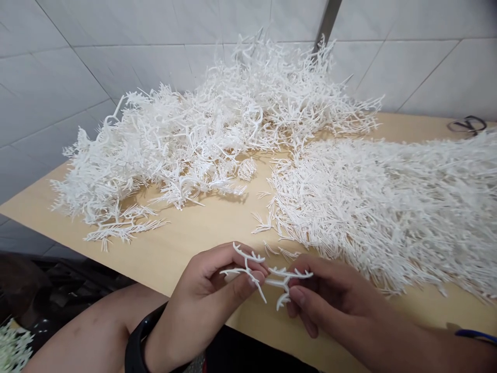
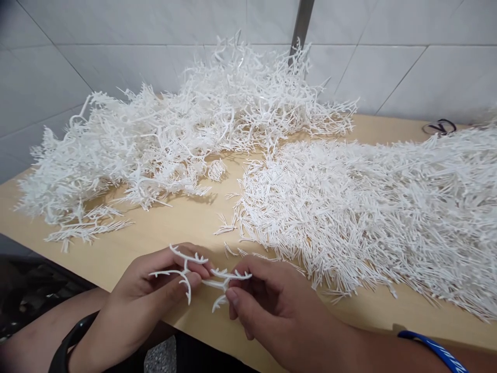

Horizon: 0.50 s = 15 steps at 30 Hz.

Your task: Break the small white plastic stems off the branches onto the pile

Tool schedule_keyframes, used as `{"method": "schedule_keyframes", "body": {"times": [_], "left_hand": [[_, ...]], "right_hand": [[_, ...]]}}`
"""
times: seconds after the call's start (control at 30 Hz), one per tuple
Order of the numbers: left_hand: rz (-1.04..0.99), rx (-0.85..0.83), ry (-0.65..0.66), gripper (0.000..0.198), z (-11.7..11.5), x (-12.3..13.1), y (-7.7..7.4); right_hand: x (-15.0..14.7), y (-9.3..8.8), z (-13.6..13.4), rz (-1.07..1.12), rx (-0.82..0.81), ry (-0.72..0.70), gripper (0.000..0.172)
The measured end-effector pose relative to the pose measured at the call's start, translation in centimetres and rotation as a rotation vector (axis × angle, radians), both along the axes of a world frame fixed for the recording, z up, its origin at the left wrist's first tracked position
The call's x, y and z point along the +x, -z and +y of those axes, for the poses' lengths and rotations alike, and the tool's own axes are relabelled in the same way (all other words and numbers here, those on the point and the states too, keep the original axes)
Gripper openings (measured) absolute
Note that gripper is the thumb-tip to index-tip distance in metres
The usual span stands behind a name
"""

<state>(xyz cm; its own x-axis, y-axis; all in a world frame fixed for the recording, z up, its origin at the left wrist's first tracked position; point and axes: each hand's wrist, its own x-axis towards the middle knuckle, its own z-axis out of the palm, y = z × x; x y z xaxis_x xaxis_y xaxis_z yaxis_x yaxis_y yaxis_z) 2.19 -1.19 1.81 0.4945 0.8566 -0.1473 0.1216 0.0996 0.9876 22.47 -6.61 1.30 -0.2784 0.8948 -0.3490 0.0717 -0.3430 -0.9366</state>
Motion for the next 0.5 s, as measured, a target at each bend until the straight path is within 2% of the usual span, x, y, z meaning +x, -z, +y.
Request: {"method": "schedule_keyframes", "body": {"times": [0.37,0.5], "left_hand": [[-0.025,-0.038,-0.005,0.012,-0.05,-0.01,0.26],[-0.03,-0.037,0.014,0.011,0.0,0.01,0.03]], "right_hand": [[0.07,0.81,-0.37,0.011,0.011,0.025,0.03],[-0.06,0.59,-0.29,0.027,0.011,0.025,0.029]]}}
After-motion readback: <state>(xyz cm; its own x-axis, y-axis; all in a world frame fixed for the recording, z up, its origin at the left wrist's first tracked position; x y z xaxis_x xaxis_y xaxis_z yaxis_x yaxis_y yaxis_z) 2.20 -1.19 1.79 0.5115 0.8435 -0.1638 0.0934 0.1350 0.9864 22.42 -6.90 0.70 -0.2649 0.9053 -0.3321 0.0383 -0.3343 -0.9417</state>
